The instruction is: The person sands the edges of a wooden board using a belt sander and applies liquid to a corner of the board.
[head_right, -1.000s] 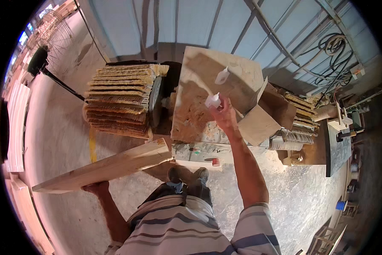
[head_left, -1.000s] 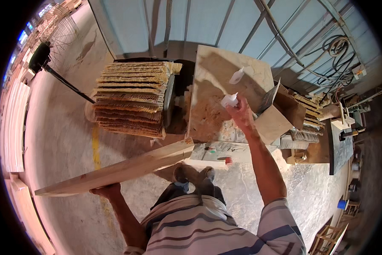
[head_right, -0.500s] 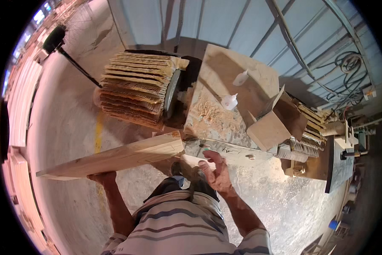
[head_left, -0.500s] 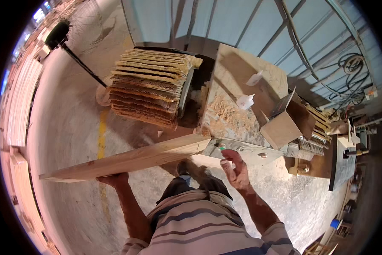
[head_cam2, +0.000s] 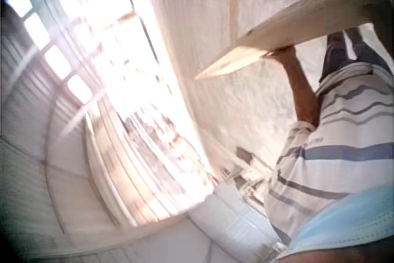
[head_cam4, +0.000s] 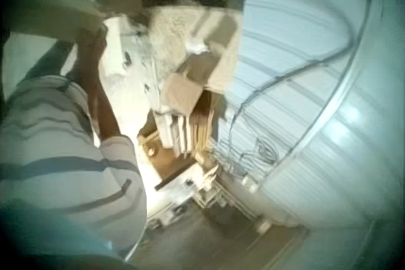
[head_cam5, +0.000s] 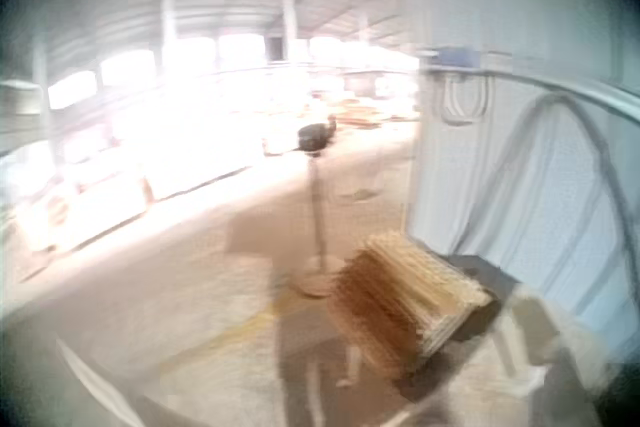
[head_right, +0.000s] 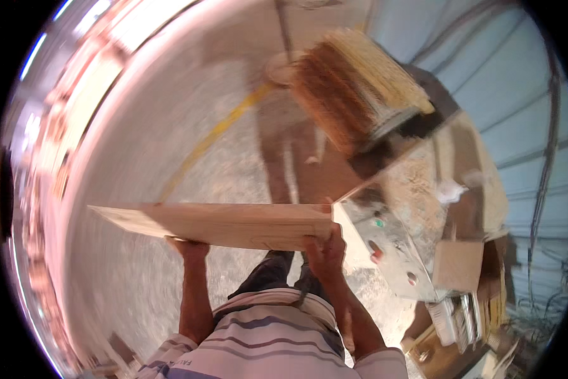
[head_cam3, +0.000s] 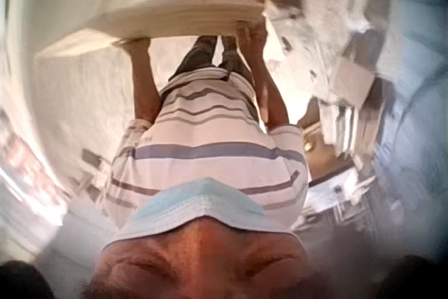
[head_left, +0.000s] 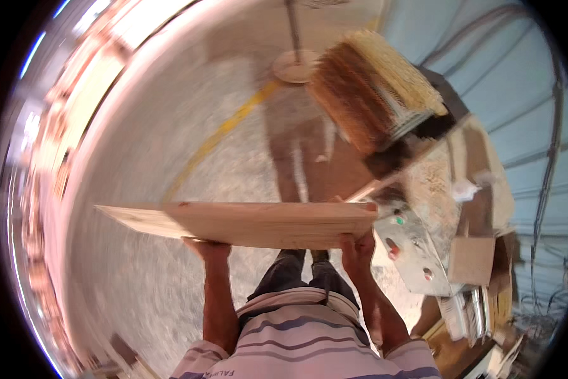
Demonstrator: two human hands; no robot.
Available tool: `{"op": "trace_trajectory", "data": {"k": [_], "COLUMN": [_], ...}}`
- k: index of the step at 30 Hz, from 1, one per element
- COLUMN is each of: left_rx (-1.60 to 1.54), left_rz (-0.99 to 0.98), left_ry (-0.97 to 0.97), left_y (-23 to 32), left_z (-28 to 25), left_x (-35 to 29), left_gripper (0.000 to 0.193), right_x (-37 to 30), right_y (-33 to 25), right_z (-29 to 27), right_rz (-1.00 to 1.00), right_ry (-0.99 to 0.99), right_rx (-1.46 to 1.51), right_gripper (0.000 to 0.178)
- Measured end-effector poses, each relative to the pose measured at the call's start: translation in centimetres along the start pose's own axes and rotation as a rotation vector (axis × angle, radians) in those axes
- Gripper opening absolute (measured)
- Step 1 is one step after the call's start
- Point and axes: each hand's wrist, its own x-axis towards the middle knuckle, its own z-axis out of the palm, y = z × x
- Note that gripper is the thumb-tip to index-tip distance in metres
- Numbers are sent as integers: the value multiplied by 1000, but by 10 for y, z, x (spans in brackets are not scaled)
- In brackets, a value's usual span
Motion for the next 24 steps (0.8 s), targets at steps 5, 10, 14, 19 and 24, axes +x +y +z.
{"op": "trace_trajectory", "data": {"k": [5,10,14,19,24], "left_rx": [-251,-491,-670,-865,-1006], "left_rz": [149,298,487,607,723], "left_ry": [205,449,586,801,896], "left_y": [51,117,124,188,249], "left_z": [-134,-205,-288,-380,-476], "left_x": [-32,-89,-96,-114,-139], "left_gripper": [81,85,83,77,76], "right_x": [-33,-79,-108,-204,-307], "right_y": [-2,-8,0,-26,-39], "right_z": [51,131,216,336,421], "right_rz": [29,-30,-210,-90,-153], "right_ry": [-329,-639,-877,-1109,-1312], "right_rx": [69,56,37,117,308], "right_gripper": [33,32,34,39,44]}}
